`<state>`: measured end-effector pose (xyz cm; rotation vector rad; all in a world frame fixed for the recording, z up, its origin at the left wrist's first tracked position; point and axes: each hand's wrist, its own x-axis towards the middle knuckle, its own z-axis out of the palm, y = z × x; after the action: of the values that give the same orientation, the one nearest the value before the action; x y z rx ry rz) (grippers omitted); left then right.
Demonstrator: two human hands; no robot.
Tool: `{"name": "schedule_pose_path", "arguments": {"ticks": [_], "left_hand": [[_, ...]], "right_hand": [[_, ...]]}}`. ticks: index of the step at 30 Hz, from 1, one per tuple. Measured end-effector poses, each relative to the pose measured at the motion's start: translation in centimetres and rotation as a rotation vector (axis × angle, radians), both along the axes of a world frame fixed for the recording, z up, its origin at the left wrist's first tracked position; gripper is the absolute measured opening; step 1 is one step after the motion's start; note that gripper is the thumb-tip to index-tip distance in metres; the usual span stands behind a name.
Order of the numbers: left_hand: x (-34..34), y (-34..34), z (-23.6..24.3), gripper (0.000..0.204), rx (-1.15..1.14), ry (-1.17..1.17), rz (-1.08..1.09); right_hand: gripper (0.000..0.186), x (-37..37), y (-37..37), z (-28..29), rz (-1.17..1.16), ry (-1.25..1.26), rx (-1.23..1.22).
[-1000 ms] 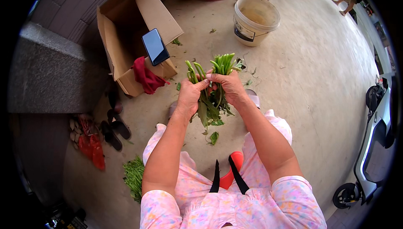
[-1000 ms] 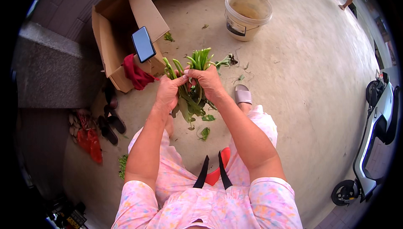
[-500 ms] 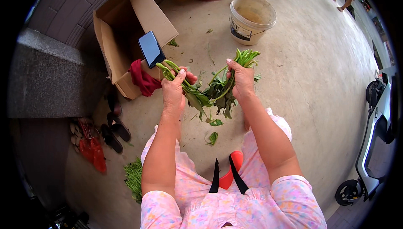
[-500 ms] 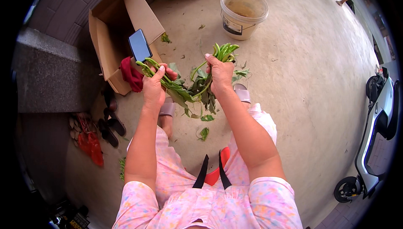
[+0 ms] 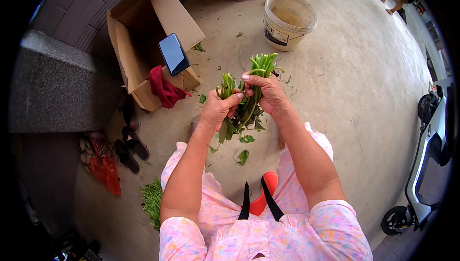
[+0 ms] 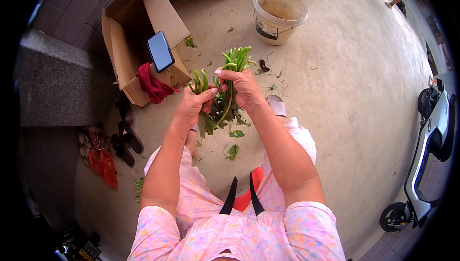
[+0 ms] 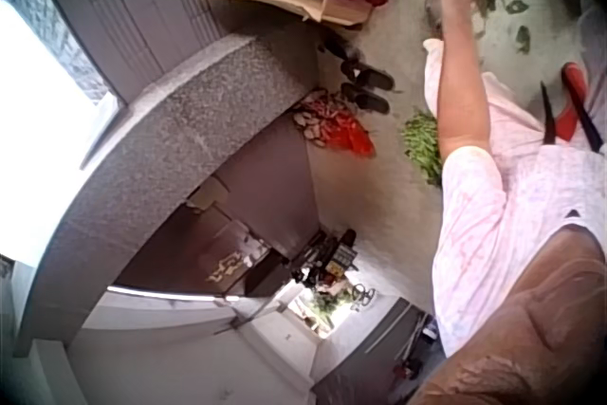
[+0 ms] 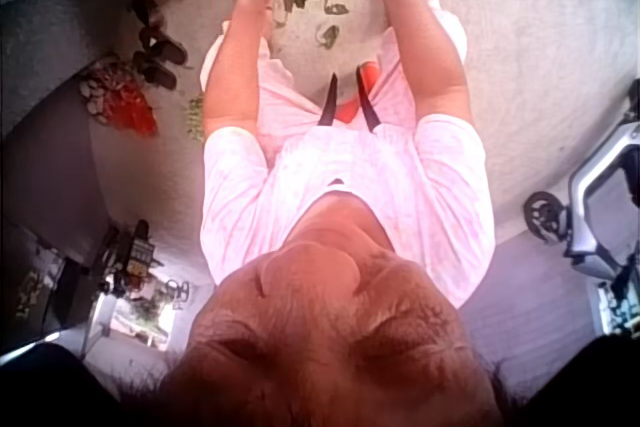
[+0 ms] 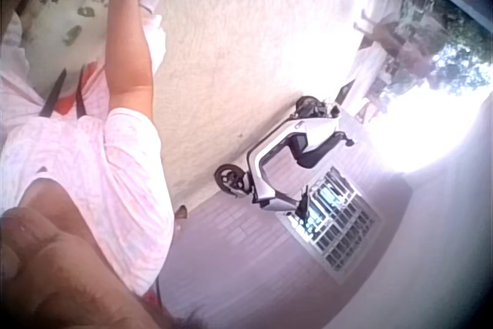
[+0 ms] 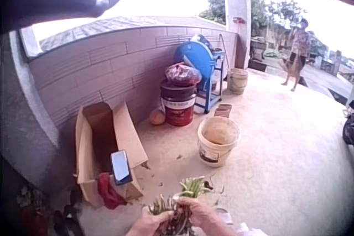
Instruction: The person strips leaves from green plant stems by hand, placing the stems into a bundle and dropping the leaves onto a pile on the ground.
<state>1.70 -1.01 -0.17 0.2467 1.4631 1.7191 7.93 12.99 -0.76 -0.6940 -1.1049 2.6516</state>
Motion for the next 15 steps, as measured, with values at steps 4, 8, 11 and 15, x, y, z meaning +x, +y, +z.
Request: {"name": "schedule_pose_path", "arguments": {"ticks": [4,8,11,15], "left_hand": [[-0.1,-0.1,-0.1,0.011,-0.004,0.007,0.045],[-1.1,-0.8,0.3,0.013,0.072,-0.027,0.179],[-1.7,-0.9,0.4,0.013,0.036,-0.003,0.239],[-1.1,-0.4,-0.3,0.01,-0.071,0.172,0.268]], "right_hand": [[0.014,-0.2,-0.4,-0.1,-0.023,0.003,0.035],[0.012,-0.3,0.0,-0.3,-0.196,-0.104,-0.108],[0.009,-0.3,0.9,-1.6,-0.269,-0.17,-0.187],[0.009,-0.2,-0.1,-0.8,-0.231,-0.151,-0.048]]}}
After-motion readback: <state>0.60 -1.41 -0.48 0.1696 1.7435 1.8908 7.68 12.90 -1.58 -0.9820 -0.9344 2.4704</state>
